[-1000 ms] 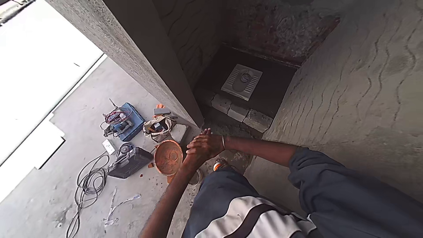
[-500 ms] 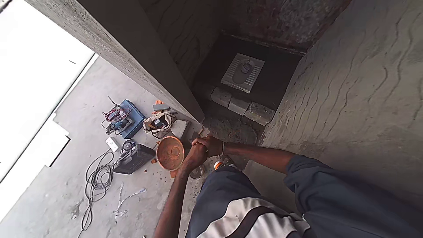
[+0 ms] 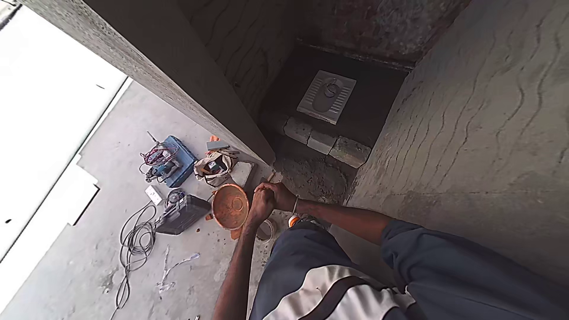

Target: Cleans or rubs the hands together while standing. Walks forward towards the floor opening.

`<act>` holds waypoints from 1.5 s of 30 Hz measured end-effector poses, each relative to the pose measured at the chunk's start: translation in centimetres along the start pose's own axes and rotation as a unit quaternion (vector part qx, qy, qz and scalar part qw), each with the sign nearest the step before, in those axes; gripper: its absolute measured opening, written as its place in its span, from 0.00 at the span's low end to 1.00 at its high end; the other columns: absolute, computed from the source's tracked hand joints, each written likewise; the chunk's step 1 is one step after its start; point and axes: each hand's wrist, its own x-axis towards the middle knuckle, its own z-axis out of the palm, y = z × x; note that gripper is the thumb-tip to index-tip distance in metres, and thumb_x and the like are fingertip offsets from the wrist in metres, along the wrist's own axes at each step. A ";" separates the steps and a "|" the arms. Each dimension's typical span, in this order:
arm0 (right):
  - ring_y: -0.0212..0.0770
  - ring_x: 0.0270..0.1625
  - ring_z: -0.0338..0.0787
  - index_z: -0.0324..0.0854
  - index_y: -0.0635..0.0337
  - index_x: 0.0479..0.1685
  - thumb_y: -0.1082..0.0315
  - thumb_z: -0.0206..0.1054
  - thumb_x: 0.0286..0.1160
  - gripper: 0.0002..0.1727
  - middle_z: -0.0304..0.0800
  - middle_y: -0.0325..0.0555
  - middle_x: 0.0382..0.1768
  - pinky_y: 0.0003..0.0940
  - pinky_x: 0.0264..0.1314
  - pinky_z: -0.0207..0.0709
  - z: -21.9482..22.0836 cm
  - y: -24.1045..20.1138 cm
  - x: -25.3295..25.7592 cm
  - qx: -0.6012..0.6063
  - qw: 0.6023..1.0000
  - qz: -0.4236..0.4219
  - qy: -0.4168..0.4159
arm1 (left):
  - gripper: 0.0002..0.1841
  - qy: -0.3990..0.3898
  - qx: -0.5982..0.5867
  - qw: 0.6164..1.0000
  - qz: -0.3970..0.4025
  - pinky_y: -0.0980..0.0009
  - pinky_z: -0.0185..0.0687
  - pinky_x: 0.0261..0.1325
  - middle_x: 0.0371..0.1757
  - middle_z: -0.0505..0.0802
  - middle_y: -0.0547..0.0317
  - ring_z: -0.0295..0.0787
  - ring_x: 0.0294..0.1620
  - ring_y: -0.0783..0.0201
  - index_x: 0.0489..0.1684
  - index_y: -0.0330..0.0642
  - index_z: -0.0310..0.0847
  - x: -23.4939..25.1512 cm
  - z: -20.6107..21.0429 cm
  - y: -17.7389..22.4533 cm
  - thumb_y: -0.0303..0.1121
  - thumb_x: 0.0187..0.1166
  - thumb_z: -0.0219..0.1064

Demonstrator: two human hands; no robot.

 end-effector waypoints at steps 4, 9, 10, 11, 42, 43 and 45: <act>0.46 0.57 0.93 0.84 0.75 0.60 0.72 0.72 0.70 0.20 0.94 0.61 0.53 0.40 0.67 0.81 -0.4 -0.3 -0.3 0.024 1.000 -0.007 0.001 | 0.14 0.015 0.006 0.999 0.029 0.44 0.74 0.57 0.29 0.88 0.33 0.88 0.43 0.39 0.21 0.21 0.80 -0.2 0.3 0.2 0.24 0.73 0.56; 0.46 0.57 0.93 0.85 0.75 0.60 0.72 0.71 0.70 0.20 0.94 0.61 0.53 0.41 0.66 0.81 -0.4 0.0 -0.8 0.019 1.000 -0.014 -0.011 | 0.14 0.028 0.010 0.999 0.043 0.44 0.75 0.56 0.27 0.87 0.35 0.88 0.41 0.39 0.17 0.23 0.79 -0.6 1.1 -0.1 0.24 0.71 0.57; 0.46 0.57 0.93 0.85 0.74 0.60 0.72 0.72 0.70 0.20 0.94 0.61 0.53 0.41 0.66 0.81 -0.3 0.1 -0.9 0.015 1.000 -0.011 -0.016 | 0.14 0.027 0.004 0.999 0.040 0.44 0.75 0.56 0.27 0.87 0.35 0.88 0.41 0.39 0.18 0.23 0.80 -0.7 1.3 -0.3 0.24 0.71 0.56; 0.46 0.56 0.93 0.85 0.74 0.60 0.71 0.72 0.69 0.20 0.94 0.61 0.52 0.41 0.66 0.81 -0.2 0.2 -1.0 0.009 1.000 -0.008 -0.019 | 0.14 0.030 0.000 0.999 0.040 0.44 0.75 0.56 0.27 0.87 0.35 0.88 0.41 0.39 0.18 0.23 0.80 -0.8 1.6 -0.5 0.24 0.71 0.56; 0.32 0.44 0.86 0.81 0.73 0.51 0.72 0.70 0.72 0.14 0.88 0.51 0.39 0.29 0.55 0.78 0.6 -1.8 1.0 0.061 0.996 0.032 -0.057 | 0.20 0.320 -0.111 0.930 0.140 0.70 0.73 0.30 0.12 0.78 0.59 0.78 0.19 0.69 0.07 0.38 0.71 -1.3 3.4 -1.7 0.32 0.74 0.49; 0.30 0.43 0.84 0.81 0.72 0.49 0.72 0.69 0.73 0.12 0.87 0.49 0.39 0.26 0.54 0.78 0.9 -1.5 1.0 0.076 0.995 0.026 -0.055 | 0.21 0.328 -0.102 0.929 0.141 0.69 0.74 0.30 0.12 0.78 0.57 0.79 0.19 0.67 0.07 0.38 0.72 -1.4 3.6 -1.8 0.32 0.75 0.49; 0.26 0.43 0.83 0.81 0.72 0.47 0.73 0.68 0.73 0.10 0.86 0.45 0.38 0.23 0.54 0.76 1.2 -1.0 0.9 0.105 0.993 0.015 -0.052 | 0.22 0.345 -0.084 0.924 0.144 0.67 0.74 0.29 0.12 0.80 0.55 0.80 0.19 0.65 0.08 0.37 0.73 -1.4 4.1 -2.1 0.33 0.76 0.49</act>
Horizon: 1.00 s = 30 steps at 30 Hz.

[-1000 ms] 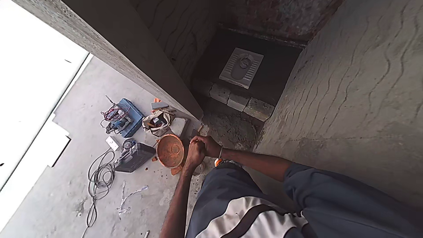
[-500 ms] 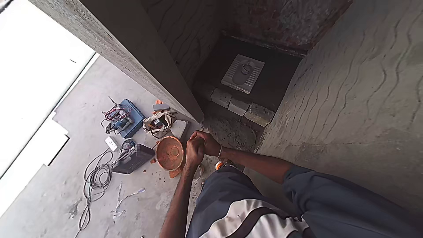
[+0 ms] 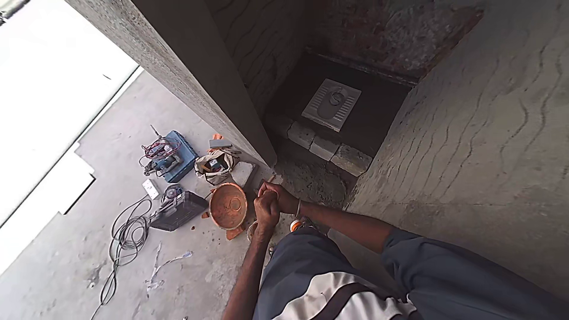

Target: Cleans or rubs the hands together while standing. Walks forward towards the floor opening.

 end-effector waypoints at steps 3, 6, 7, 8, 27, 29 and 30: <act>0.28 0.43 0.84 0.81 0.71 0.45 0.75 0.68 0.73 0.08 0.87 0.46 0.38 0.24 0.53 0.77 0.0 0.7 0.1 0.018 1.000 -0.007 0.000 | 0.24 0.010 0.007 1.000 0.017 0.66 0.78 0.29 0.14 0.82 0.53 0.82 0.20 0.63 0.09 0.37 0.74 -0.3 0.4 -0.8 0.37 0.79 0.48; 0.25 0.43 0.82 0.80 0.70 0.45 0.75 0.67 0.73 0.08 0.85 0.43 0.38 0.21 0.53 0.76 -0.4 0.0 0.2 0.013 1.000 0.004 0.003 | 0.26 0.012 0.007 0.999 0.030 0.66 0.77 0.29 0.14 0.82 0.52 0.82 0.20 0.63 0.08 0.37 0.74 0.3 0.5 -0.3 0.39 0.81 0.47; 0.24 0.43 0.82 0.80 0.70 0.45 0.75 0.67 0.73 0.08 0.85 0.43 0.38 0.20 0.53 0.75 -0.5 -0.3 0.2 0.016 1.000 0.008 0.006 | 0.26 0.012 0.006 0.999 0.032 0.66 0.76 0.29 0.14 0.82 0.52 0.82 0.20 0.63 0.08 0.36 0.73 0.5 0.6 -0.1 0.39 0.81 0.47; 0.24 0.43 0.82 0.80 0.70 0.45 0.75 0.67 0.73 0.07 0.85 0.42 0.38 0.20 0.54 0.75 -0.5 -0.3 0.2 0.018 1.000 0.009 0.009 | 0.26 0.016 0.007 0.999 0.035 0.66 0.77 0.29 0.14 0.82 0.52 0.82 0.20 0.62 0.08 0.36 0.74 0.6 0.7 0.0 0.39 0.81 0.47; 0.22 0.37 0.84 0.75 0.62 0.50 0.72 0.57 0.77 0.08 0.83 0.33 0.34 0.19 0.43 0.81 -1.4 -2.0 0.7 0.116 0.975 0.127 0.139 | 0.21 0.000 -0.026 0.999 0.025 0.51 0.83 0.33 0.22 0.90 0.42 0.91 0.26 0.49 0.19 0.29 0.83 4.0 1.9 0.1 0.32 0.78 0.50; 0.21 0.37 0.85 0.72 0.59 0.52 0.69 0.55 0.79 0.09 0.82 0.31 0.34 0.18 0.40 0.81 -0.7 -2.7 0.5 0.125 0.970 0.140 0.155 | 0.18 -0.007 -0.044 0.999 0.000 0.47 0.83 0.37 0.25 0.91 0.39 0.92 0.29 0.44 0.22 0.27 0.85 4.1 1.4 0.5 0.29 0.76 0.54; 0.20 0.38 0.85 0.72 0.58 0.53 0.68 0.54 0.82 0.08 0.82 0.30 0.34 0.17 0.42 0.81 -0.4 -2.7 0.4 0.128 0.969 0.140 0.161 | 0.16 -0.039 -0.047 0.997 -0.041 0.44 0.83 0.44 0.29 0.92 0.36 0.93 0.35 0.41 0.27 0.24 0.87 4.1 0.4 1.4 0.27 0.75 0.56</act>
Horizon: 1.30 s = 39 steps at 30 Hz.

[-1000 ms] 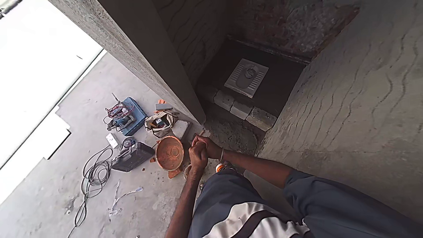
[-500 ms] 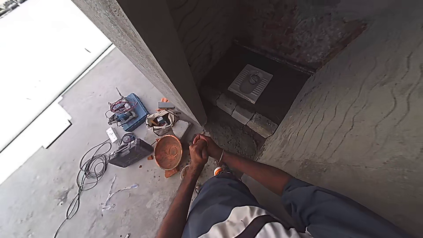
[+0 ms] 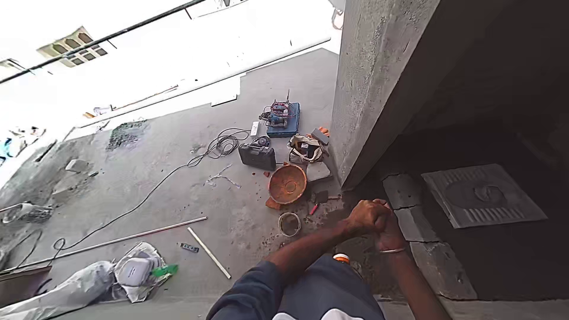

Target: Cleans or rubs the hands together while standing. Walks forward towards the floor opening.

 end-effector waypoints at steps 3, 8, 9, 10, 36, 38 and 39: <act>0.16 0.46 0.87 0.69 0.57 0.58 0.69 0.48 0.89 0.09 0.85 0.24 0.41 0.17 0.53 0.83 0.8 0.6 -1.5 0.048 0.998 -0.003 -0.038 | 0.11 -0.015 -0.014 0.997 -0.079 0.45 0.81 0.52 0.35 0.92 0.33 0.92 0.44 0.40 0.34 0.21 0.88 -0.9 -1.3 1.7 0.21 0.75 0.60; 0.27 0.57 0.81 0.59 0.75 0.75 0.77 0.38 0.93 0.19 0.76 0.48 0.56 0.22 0.68 0.74 5.5 -5.4 -6.6 0.056 0.993 0.095 0.050 | 0.14 0.001 -0.053 0.995 -0.081 0.50 0.80 0.46 0.28 0.90 0.39 0.90 0.37 0.46 0.29 0.24 0.88 -1.4 -0.7 0.5 0.22 0.80 0.57; 0.28 0.58 0.80 0.58 0.74 0.76 0.76 0.38 0.94 0.19 0.76 0.48 0.58 0.23 0.68 0.74 5.3 -5.0 -6.4 0.058 0.993 0.091 0.048 | 0.14 -0.001 -0.059 0.994 -0.089 0.51 0.80 0.45 0.28 0.89 0.39 0.89 0.36 0.46 0.28 0.24 0.87 -1.4 -0.7 0.4 0.22 0.80 0.57; 0.27 0.57 0.82 0.61 0.71 0.75 0.74 0.38 0.94 0.18 0.79 0.44 0.56 0.23 0.66 0.77 4.5 -3.6 -5.7 0.061 0.994 0.081 0.046 | 0.15 -0.003 -0.065 0.994 -0.092 0.51 0.80 0.44 0.27 0.89 0.40 0.89 0.36 0.47 0.27 0.24 0.87 -1.5 -0.6 0.2 0.22 0.80 0.56; 0.54 0.93 0.62 0.62 0.60 0.91 0.63 0.75 0.73 0.43 0.65 0.54 0.90 0.53 0.92 0.54 -2.2 0.2 -0.6 -0.577 0.769 -0.136 -0.239 | 0.21 -0.298 0.104 0.913 -0.259 0.44 0.71 0.75 0.62 0.89 0.30 0.84 0.69 0.41 0.66 0.25 0.80 -0.6 -2.9 -3.3 0.36 0.90 0.56; 0.55 0.89 0.69 0.73 0.61 0.83 0.70 0.80 0.62 0.41 0.76 0.54 0.83 0.55 0.93 0.54 -2.2 1.9 -0.5 -0.544 0.761 -0.247 -0.252 | 0.22 -0.349 0.140 0.889 -0.260 0.48 0.68 0.80 0.67 0.86 0.30 0.81 0.74 0.42 0.69 0.25 0.79 -0.8 -3.6 0.5 0.36 0.85 0.64; 0.54 0.85 0.75 0.79 0.62 0.77 0.73 0.82 0.54 0.40 0.82 0.53 0.78 0.54 0.92 0.58 -2.2 2.8 -0.4 -0.525 0.754 -0.305 -0.251 | 0.23 -0.374 0.165 0.874 -0.262 0.48 0.67 0.80 0.68 0.86 0.31 0.80 0.75 0.42 0.69 0.26 0.79 -1.1 -3.6 1.6 0.37 0.83 0.67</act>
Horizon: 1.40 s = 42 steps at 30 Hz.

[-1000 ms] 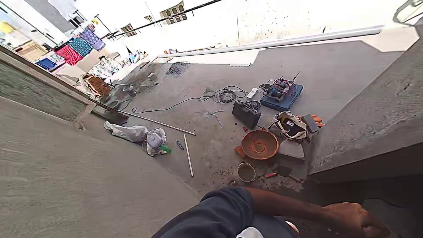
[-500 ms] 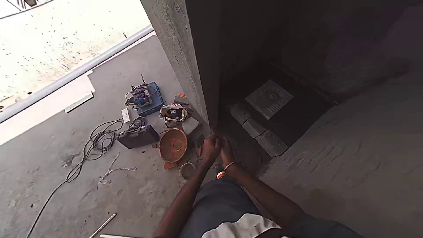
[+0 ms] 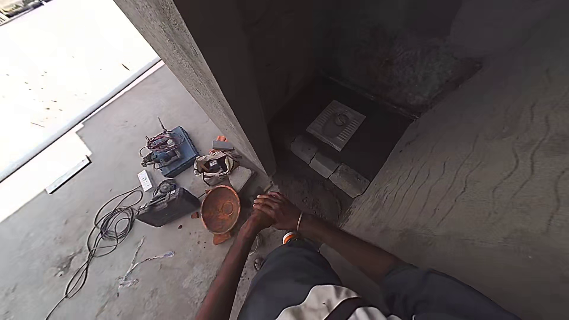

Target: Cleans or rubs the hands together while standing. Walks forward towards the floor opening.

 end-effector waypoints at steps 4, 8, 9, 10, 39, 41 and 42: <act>0.51 0.73 0.88 0.82 0.64 0.70 0.66 0.86 0.44 0.41 0.90 0.52 0.69 0.47 0.82 0.74 1.1 1.2 -0.9 -0.018 0.989 -0.123 0.082 | 0.26 0.055 0.126 0.985 0.101 0.46 0.68 0.81 0.69 0.87 0.33 0.80 0.76 0.41 0.68 0.29 0.82 0.2 3.0 -2.1 0.42 0.81 0.66; 0.53 0.80 0.82 0.78 0.64 0.76 0.58 0.81 0.58 0.40 0.85 0.55 0.75 0.46 0.89 0.66 1.9 3.0 -1.7 0.011 0.982 -0.177 0.065 | 0.31 0.083 0.230 0.957 0.153 0.49 0.63 0.84 0.82 0.78 0.37 0.71 0.85 0.46 0.81 0.29 0.70 0.6 3.8 -1.0 0.42 0.84 0.58; 0.52 0.80 0.81 0.78 0.62 0.77 0.56 0.80 0.62 0.39 0.84 0.54 0.76 0.46 0.89 0.66 2.1 3.4 -1.8 0.014 0.982 -0.181 0.055 | 0.32 0.081 0.282 0.946 0.140 0.50 0.66 0.82 0.85 0.76 0.41 0.73 0.84 0.48 0.84 0.31 0.67 0.8 4.2 -0.7 0.42 0.84 0.57; 0.52 0.80 0.81 0.78 0.61 0.77 0.55 0.78 0.64 0.38 0.84 0.54 0.76 0.47 0.89 0.66 2.1 3.7 -2.0 0.011 0.982 -0.184 0.049 | 0.33 0.099 0.348 0.923 0.132 0.52 0.72 0.77 0.84 0.77 0.41 0.78 0.80 0.47 0.87 0.32 0.63 0.9 4.8 -0.6 0.42 0.85 0.56; 0.45 0.51 0.96 0.86 0.70 0.57 0.70 0.77 0.62 0.22 0.96 0.57 0.48 0.44 0.60 0.86 2.1 -0.1 -0.8 0.259 0.936 0.125 0.205 | 0.17 0.049 0.040 0.989 0.133 0.39 0.75 0.61 0.39 0.90 0.30 0.89 0.51 0.34 0.30 0.21 0.84 0.8 0.9 0.2 0.29 0.81 0.55; 0.46 0.53 0.96 0.86 0.70 0.58 0.70 0.76 0.63 0.22 0.96 0.57 0.49 0.45 0.61 0.86 2.1 -0.1 -0.9 0.260 0.939 0.118 0.191 | 0.17 0.073 0.024 0.988 0.135 0.40 0.75 0.61 0.37 0.90 0.29 0.89 0.51 0.34 0.29 0.21 0.84 0.4 1.4 0.1 0.29 0.80 0.54; 0.47 0.54 0.96 0.86 0.70 0.60 0.70 0.76 0.64 0.22 0.96 0.58 0.50 0.46 0.63 0.85 2.1 -0.1 -1.0 0.260 0.941 0.120 0.178 | 0.17 0.075 0.016 0.988 0.132 0.39 0.75 0.61 0.38 0.90 0.29 0.89 0.51 0.34 0.29 0.21 0.84 0.4 1.7 0.0 0.29 0.80 0.54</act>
